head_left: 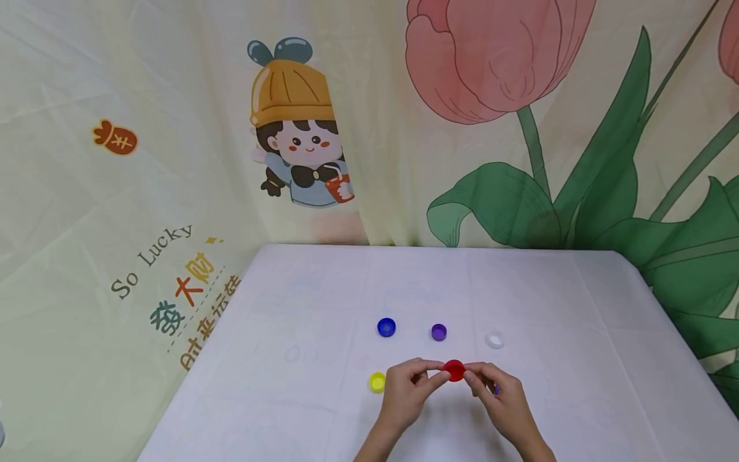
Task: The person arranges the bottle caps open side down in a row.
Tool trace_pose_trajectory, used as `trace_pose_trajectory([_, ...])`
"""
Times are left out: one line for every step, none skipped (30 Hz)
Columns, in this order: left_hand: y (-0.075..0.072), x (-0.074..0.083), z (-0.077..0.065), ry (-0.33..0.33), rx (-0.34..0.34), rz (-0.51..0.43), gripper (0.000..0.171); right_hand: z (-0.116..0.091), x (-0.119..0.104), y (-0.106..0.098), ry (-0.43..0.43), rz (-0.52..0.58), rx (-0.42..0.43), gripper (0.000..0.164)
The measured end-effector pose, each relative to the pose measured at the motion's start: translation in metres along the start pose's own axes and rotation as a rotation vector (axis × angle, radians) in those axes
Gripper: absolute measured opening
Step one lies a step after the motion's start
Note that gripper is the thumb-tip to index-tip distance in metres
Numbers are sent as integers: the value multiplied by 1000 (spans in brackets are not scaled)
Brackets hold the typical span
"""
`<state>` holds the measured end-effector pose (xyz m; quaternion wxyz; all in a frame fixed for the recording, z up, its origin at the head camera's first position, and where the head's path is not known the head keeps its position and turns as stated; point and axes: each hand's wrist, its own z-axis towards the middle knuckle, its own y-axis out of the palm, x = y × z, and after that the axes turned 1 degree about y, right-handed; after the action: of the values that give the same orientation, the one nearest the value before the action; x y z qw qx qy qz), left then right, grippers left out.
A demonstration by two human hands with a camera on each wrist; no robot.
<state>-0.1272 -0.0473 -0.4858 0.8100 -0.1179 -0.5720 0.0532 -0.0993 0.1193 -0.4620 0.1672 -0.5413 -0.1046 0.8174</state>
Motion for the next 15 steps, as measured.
trace_pose_trajectory([1, -1, 0, 76, 12, 21, 14, 0, 0, 0, 23, 6, -5, 12])
trace_pose_trajectory([1, -1, 0, 146, 23, 38, 14, 0, 0, 0, 39, 17, -9, 14])
trace_pose_trajectory([1, -3, 1, 211, 31, 59, 14, 0, 2, 0, 38, 26, -14, 16])
trace_pose_trajectory([1, -4, 1, 272, 38, 81, 13, 0, 3, 0, 29, 39, -17, 18])
trace_pose_trajectory([0, -5, 1, 336, 43, 110, 13, -1, 7, 0, 25, 49, -20, 20])
trace_pose_trajectory([0, -5, 1, 390, 47, 138, 14, -1, 11, 1, 17, 58, -22, 21])
trace_pose_trajectory([-1, -6, 2, 434, 48, 159, 14, -1, 16, 1, 9, 68, -23, 23])
trace_pose_trajectory([-2, -6, 2, 477, 49, 184, 14, -1, 21, 2, 7, 74, -26, 23])
trace_pose_trajectory([-3, -6, 2, 513, 49, 208, 14, -2, 26, 3, 8, 75, -29, 24])
trace_pose_trajectory([-4, -5, 2, 543, 47, 224, 14, -2, 30, 4, 20, 79, -32, 24])
trace_pose_trajectory([-5, -5, 2, 564, 45, 240, 14, -2, 33, 4, 40, 77, -37, 24])
trace_pose_trajectory([-5, -5, 2, 579, 43, 251, 14, -2, 36, 4, 58, 78, -45, 23])
trace_pose_trajectory([-6, -5, 2, 589, 38, 258, 14, -2, 37, 4, 75, 81, -53, 22])
trace_pose_trajectory([-6, -5, 2, 595, 34, 266, 15, -3, 38, 4, 88, 85, -61, 21])
trace_pose_trajectory([-6, -5, 2, 598, 27, 269, 15, -3, 38, 4, 97, 90, -69, 20])
